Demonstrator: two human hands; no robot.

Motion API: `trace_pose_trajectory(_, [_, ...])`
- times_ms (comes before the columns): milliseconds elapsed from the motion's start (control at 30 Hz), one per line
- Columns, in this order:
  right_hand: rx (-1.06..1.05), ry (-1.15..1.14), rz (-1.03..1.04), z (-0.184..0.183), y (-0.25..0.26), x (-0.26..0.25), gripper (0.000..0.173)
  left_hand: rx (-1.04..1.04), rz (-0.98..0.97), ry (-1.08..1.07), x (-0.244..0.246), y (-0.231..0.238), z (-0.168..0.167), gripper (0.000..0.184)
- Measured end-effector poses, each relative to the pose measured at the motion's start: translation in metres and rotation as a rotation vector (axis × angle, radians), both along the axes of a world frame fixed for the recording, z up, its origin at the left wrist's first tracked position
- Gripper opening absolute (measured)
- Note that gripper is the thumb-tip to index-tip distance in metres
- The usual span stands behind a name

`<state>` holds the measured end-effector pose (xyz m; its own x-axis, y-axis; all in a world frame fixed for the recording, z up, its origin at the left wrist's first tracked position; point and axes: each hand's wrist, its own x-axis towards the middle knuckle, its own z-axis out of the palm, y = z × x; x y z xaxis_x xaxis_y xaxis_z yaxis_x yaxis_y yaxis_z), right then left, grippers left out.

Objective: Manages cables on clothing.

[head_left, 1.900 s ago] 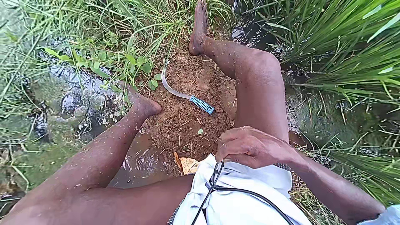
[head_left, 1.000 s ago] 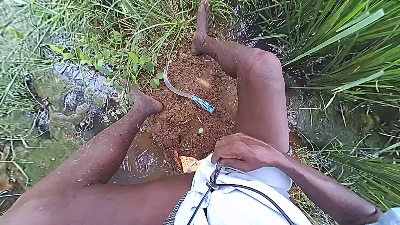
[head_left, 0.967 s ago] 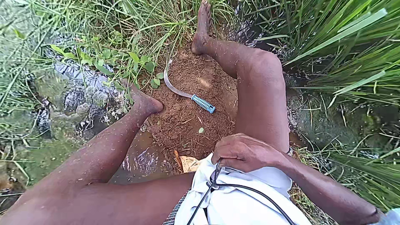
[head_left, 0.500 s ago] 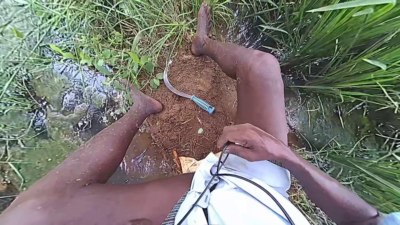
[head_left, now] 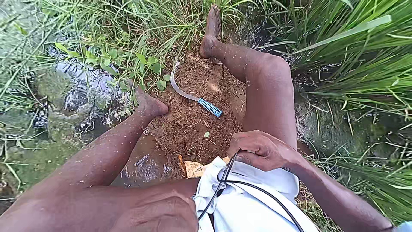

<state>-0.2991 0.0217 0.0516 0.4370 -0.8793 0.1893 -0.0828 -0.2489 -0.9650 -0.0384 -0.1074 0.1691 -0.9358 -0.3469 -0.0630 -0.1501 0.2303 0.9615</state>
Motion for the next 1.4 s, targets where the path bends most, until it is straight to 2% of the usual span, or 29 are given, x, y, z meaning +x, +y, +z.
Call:
trace_pose_trajectory(67, [0.020,-0.036,0.022,0.001,0.000,0.000,0.027,-0.027,0.056,0.044,0.008,0.023,-0.015,0.044])
trace_pose_trajectory(133, [0.035,-0.042,0.050,0.004,-0.001,0.000,0.034,-0.109,-0.050,0.036,0.008,0.039,-0.017,0.030])
trace_pose_trajectory(200, [0.031,-0.046,0.054,0.005,-0.001,0.000,0.039,-0.240,-0.145,0.037,0.000,0.047,-0.024,0.026])
trace_pose_trajectory(300, [0.017,-0.052,-0.012,0.003,0.000,0.005,0.043,-0.412,-0.175,0.014,-0.014,0.054,-0.036,0.029])
trace_pose_trajectory(467, [0.058,-0.077,-0.052,0.006,0.004,0.009,0.027,-0.574,-0.200,-0.077,-0.022,0.059,-0.044,0.032])
trace_pose_trajectory(633, [0.061,-0.071,-0.055,0.006,0.004,0.009,0.023,-0.681,-0.154,-0.167,-0.028,0.072,-0.055,0.024])
trace_pose_trajectory(833, [0.082,-0.113,-0.105,0.003,0.006,0.011,0.025,-0.692,-0.158,-0.109,-0.024,0.073,-0.059,0.021])
trace_pose_trajectory(1000, [0.160,-0.166,-0.084,0.001,0.010,0.008,0.033,-0.653,-0.084,-0.088,-0.012,0.069,-0.062,0.025])
trace_pose_trajectory(1400, [0.200,-0.462,0.030,0.006,0.027,0.000,0.028,-0.646,0.106,-0.231,-0.007,0.068,-0.066,0.030])
